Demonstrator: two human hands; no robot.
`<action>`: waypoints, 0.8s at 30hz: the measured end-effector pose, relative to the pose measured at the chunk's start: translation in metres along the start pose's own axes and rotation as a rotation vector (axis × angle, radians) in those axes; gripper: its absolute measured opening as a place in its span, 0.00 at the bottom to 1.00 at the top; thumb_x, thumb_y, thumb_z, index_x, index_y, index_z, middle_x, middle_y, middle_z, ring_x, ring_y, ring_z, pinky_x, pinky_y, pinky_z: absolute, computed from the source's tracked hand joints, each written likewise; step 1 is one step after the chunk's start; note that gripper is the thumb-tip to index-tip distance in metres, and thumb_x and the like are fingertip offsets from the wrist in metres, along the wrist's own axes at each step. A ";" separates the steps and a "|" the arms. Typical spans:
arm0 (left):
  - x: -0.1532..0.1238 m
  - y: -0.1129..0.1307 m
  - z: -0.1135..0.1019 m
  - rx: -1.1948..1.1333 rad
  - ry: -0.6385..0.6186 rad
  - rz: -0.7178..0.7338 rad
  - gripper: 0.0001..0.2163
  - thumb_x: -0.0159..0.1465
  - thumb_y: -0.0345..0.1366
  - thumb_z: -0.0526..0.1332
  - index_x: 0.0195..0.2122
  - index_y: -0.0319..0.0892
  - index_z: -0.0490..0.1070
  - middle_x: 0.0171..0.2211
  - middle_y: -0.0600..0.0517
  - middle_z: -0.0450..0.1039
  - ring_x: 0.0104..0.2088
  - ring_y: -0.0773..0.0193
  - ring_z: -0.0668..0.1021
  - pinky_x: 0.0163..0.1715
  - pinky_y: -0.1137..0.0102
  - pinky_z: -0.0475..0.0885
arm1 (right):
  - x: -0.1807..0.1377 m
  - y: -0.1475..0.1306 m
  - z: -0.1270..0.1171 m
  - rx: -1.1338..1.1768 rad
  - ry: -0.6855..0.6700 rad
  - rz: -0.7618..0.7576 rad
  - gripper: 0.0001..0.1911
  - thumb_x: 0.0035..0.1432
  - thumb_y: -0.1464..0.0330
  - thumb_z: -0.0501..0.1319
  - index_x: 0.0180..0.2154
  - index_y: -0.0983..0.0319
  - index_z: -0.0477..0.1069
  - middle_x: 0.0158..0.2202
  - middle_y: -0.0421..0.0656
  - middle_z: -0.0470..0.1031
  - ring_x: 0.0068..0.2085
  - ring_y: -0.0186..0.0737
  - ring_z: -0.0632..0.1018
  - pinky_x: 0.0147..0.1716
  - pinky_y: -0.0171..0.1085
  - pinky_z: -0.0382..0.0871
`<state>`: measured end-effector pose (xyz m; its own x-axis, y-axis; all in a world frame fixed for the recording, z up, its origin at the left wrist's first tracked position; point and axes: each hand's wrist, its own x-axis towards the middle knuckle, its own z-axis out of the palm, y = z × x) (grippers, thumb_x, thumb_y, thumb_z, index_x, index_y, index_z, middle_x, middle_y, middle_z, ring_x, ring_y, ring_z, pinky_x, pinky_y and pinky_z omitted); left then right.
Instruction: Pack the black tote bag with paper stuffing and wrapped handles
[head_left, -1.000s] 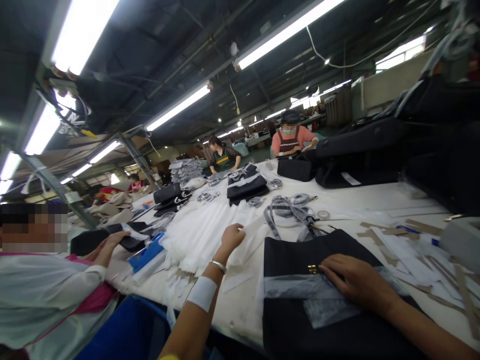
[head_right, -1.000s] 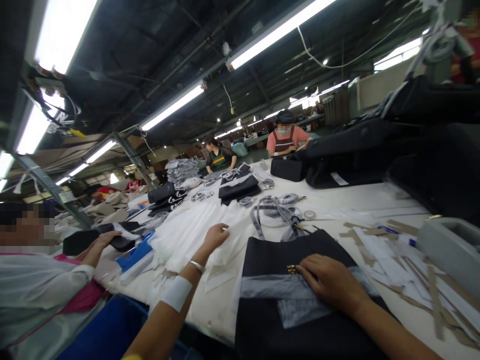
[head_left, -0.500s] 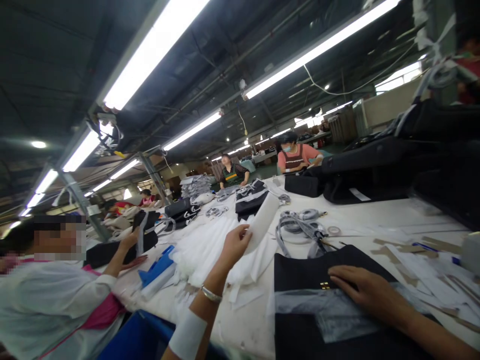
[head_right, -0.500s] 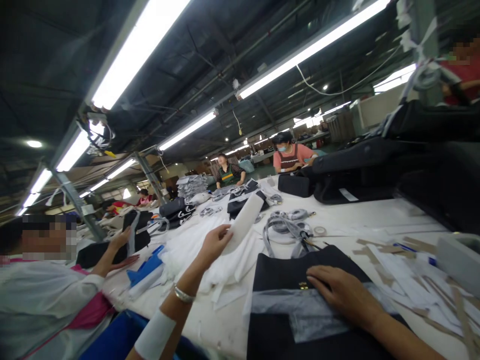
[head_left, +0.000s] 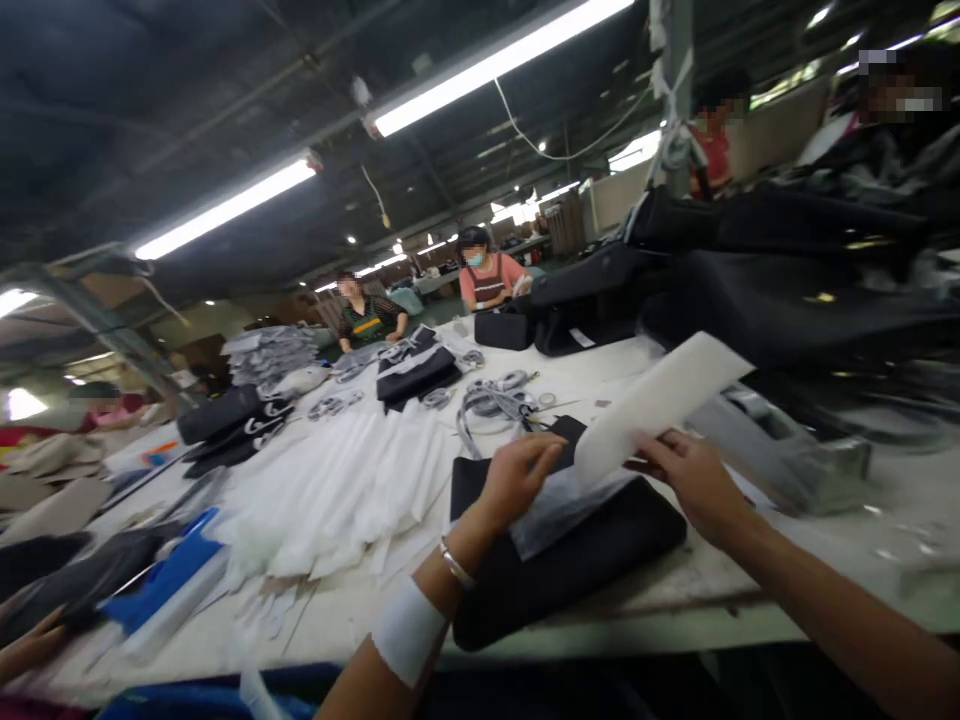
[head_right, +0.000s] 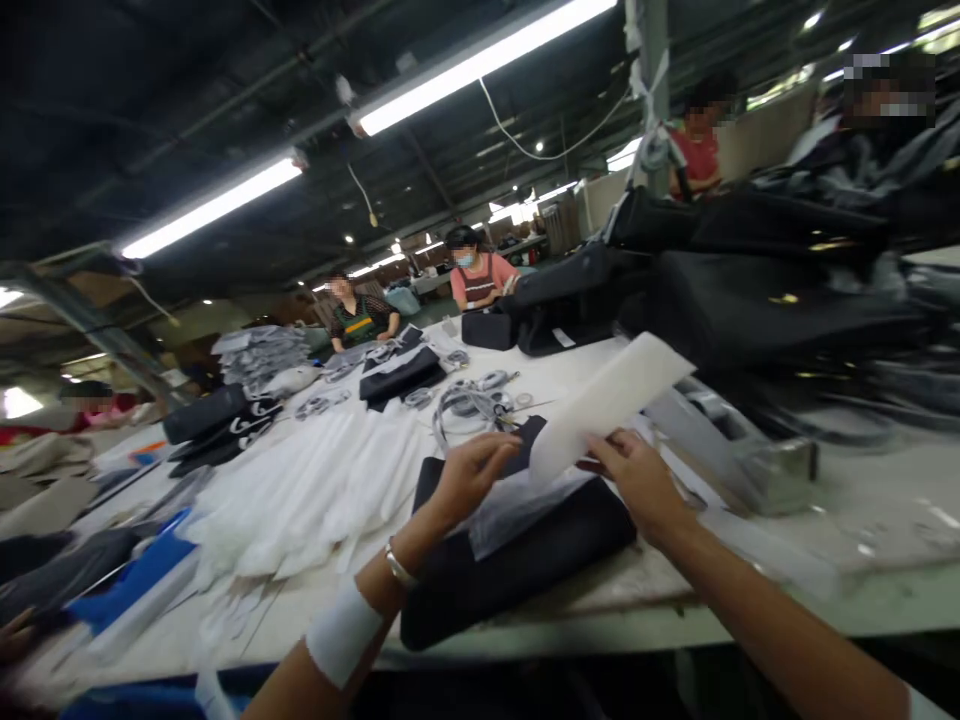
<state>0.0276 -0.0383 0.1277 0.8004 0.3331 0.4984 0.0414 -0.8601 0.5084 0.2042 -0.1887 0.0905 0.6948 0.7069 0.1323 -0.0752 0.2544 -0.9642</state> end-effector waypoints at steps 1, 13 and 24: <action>0.010 -0.011 0.004 0.018 0.027 -0.089 0.15 0.71 0.40 0.52 0.49 0.43 0.75 0.48 0.48 0.78 0.49 0.61 0.78 0.53 0.67 0.71 | 0.003 -0.001 -0.016 0.025 0.096 -0.017 0.13 0.55 0.57 0.65 0.36 0.60 0.72 0.37 0.43 0.79 0.40 0.48 0.81 0.45 0.48 0.81; 0.093 -0.084 0.098 -0.123 0.014 -0.448 0.22 0.57 0.43 0.67 0.50 0.38 0.75 0.54 0.38 0.74 0.57 0.46 0.72 0.60 0.57 0.61 | 0.032 0.008 -0.063 -0.121 0.338 -0.096 0.14 0.57 0.62 0.64 0.43 0.60 0.67 0.38 0.45 0.79 0.33 0.42 0.82 0.36 0.39 0.81; 0.078 -0.102 0.104 -0.691 0.382 -0.450 0.23 0.57 0.49 0.66 0.49 0.39 0.75 0.40 0.48 0.76 0.43 0.60 0.76 0.49 0.65 0.67 | 0.091 0.031 -0.012 -0.130 0.290 -0.059 0.09 0.61 0.67 0.60 0.43 0.59 0.63 0.34 0.41 0.77 0.33 0.39 0.82 0.35 0.38 0.81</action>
<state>0.1480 0.0355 0.0421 0.5373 0.7929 0.2873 -0.1643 -0.2358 0.9578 0.2731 -0.1244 0.0700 0.8714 0.4715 0.1357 0.0504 0.1892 -0.9806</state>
